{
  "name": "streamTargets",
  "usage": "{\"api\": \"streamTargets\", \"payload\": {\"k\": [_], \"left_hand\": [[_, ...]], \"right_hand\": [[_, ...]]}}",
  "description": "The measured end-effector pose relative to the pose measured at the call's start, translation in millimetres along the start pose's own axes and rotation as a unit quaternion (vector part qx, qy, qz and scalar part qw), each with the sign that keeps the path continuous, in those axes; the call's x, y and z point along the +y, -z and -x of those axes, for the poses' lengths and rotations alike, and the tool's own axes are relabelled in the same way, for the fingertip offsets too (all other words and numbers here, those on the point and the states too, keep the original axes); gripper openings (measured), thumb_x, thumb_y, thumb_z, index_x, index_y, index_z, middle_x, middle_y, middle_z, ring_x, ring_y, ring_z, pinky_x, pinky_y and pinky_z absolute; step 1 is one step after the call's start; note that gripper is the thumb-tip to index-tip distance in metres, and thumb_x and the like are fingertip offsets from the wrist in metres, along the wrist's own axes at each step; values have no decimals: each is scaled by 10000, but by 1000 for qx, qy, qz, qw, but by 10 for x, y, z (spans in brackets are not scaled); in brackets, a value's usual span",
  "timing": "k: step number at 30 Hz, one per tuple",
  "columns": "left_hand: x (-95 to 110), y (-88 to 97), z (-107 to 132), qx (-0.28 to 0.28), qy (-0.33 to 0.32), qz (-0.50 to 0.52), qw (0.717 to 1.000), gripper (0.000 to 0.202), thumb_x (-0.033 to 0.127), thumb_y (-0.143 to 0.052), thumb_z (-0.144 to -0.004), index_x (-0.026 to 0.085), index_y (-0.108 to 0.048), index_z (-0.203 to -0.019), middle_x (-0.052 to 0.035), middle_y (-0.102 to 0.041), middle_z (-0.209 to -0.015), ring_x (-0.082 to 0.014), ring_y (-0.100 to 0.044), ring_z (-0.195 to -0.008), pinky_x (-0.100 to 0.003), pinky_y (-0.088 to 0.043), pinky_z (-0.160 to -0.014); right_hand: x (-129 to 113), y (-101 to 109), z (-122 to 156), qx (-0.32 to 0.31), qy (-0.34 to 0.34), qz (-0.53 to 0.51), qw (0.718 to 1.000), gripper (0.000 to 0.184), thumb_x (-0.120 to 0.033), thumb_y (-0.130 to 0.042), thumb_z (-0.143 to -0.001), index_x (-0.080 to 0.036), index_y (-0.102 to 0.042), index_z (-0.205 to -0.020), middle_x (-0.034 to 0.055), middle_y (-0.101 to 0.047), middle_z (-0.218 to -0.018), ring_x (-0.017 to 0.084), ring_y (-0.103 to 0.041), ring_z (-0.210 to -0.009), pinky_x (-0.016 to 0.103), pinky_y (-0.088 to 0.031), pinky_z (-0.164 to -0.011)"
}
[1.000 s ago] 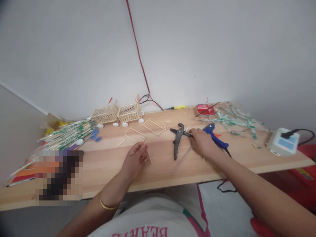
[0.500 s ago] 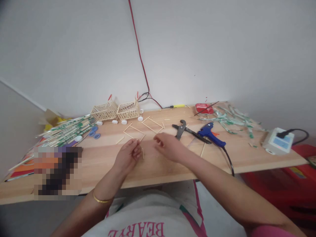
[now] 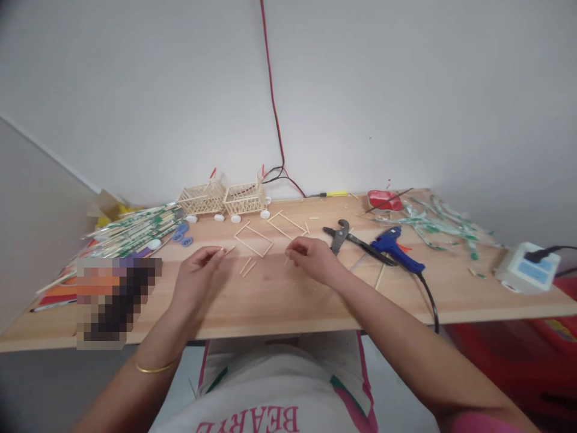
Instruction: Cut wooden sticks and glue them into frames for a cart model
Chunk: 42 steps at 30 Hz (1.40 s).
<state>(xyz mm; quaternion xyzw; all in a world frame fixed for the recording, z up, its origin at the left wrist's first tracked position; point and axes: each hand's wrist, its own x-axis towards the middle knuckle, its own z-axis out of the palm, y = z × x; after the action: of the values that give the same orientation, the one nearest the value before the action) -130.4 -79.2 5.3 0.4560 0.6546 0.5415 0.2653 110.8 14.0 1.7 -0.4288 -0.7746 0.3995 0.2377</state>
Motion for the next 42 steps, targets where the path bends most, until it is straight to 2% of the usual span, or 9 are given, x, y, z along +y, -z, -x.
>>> {"api": "streamTargets", "payload": {"k": [3, 6, 9, 19, 23, 27, 35, 39, 42], "left_hand": [[-55, 33, -63, -39, -55, -184, 981, 148, 310, -616, -736, 185, -693, -759, -27, -609, -733, -148, -521, -694, -250, -361, -642], [-88, -84, -56, -117, -59, -283, 950, 203, 327, -550, -786, 182, -686, -751, -24, -619, -681, -148, -523, -655, -246, -329, -601], [-100, -179, -54, -152, -67, -349, 922, 245, 332, -509, -813, 172, -662, -708, -27, -610, -628, -147, -510, -618, -246, -290, -571], [-130, 13, -39, -159, -105, -336, 922, 196, 241, -480, -816, 184, -639, -915, -68, -656, -845, -188, -574, -781, -276, -386, -707], [-104, 17, 23, -219, -125, -378, 891, 109, 241, -561, -761, 185, -613, -839, -48, -613, -797, -191, -552, -772, -277, -378, -683], [-74, -56, -5, -223, -132, -431, 864, 133, 273, -533, -795, 190, -597, -877, -60, -599, -846, -200, -560, -822, -287, -382, -709], [10, -124, -148, -223, -96, -550, 799, 182, 238, -414, -834, 177, -582, -802, -73, -627, -849, -199, -595, -812, -285, -403, -675], [93, -131, -199, -226, -50, -583, 779, 210, 262, -409, -833, 167, -596, -811, -88, -635, -848, -218, -608, -805, -299, -415, -647], [188, -153, -220, -211, -61, -585, 780, 214, 311, -447, -826, 167, -605, -848, -93, -626, -885, -228, -600, -823, -306, -419, -648]], "right_hand": [[-32, -35, -22, -60, 8, -3, 998, 234, -372, -507, -802, -163, -610, -828, -6, -600, -629, 127, -576, -595, 222, -418, -549], [-88, -196, -74, -123, 44, 36, 991, 180, -274, -486, -805, -170, -616, -873, -1, -635, -680, 122, -584, -620, 217, -426, -571], [-130, -365, -153, -128, 79, 69, 986, 153, -195, -512, -768, -176, -627, -868, 9, -647, -738, 128, -574, -666, 221, -413, -605], [-152, -436, -385, -154, 207, 174, 950, 137, -152, -517, -798, -165, -641, -855, 55, -599, -820, 165, -521, -775, 261, -350, -712], [-186, -456, -367, -159, 232, 188, 941, 145, -173, -508, -827, -179, -651, -853, 53, -572, -899, 145, -519, -780, 240, -356, -706], [-236, -423, -375, -145, 261, 221, 929, 159, -176, -494, -841, -190, -652, -843, 38, -551, -918, 130, -515, -750, 230, -362, -689], [-110, 17, -704, -74, 248, 209, 943, 138, -155, -536, -835, -157, -674, -851, 67, -575, -853, 145, -539, -756, 243, -380, -693], [-36, -38, -828, -101, 264, 199, 938, 140, -146, -547, -830, -161, -684, -848, 69, -587, -857, 146, -543, -761, 245, -389, -687], [5, -132, -896, -120, 267, 191, 937, 136, -134, -560, -818, -165, -689, -844, 63, -594, -857, 143, -545, -757, 248, -396, -695]]}}
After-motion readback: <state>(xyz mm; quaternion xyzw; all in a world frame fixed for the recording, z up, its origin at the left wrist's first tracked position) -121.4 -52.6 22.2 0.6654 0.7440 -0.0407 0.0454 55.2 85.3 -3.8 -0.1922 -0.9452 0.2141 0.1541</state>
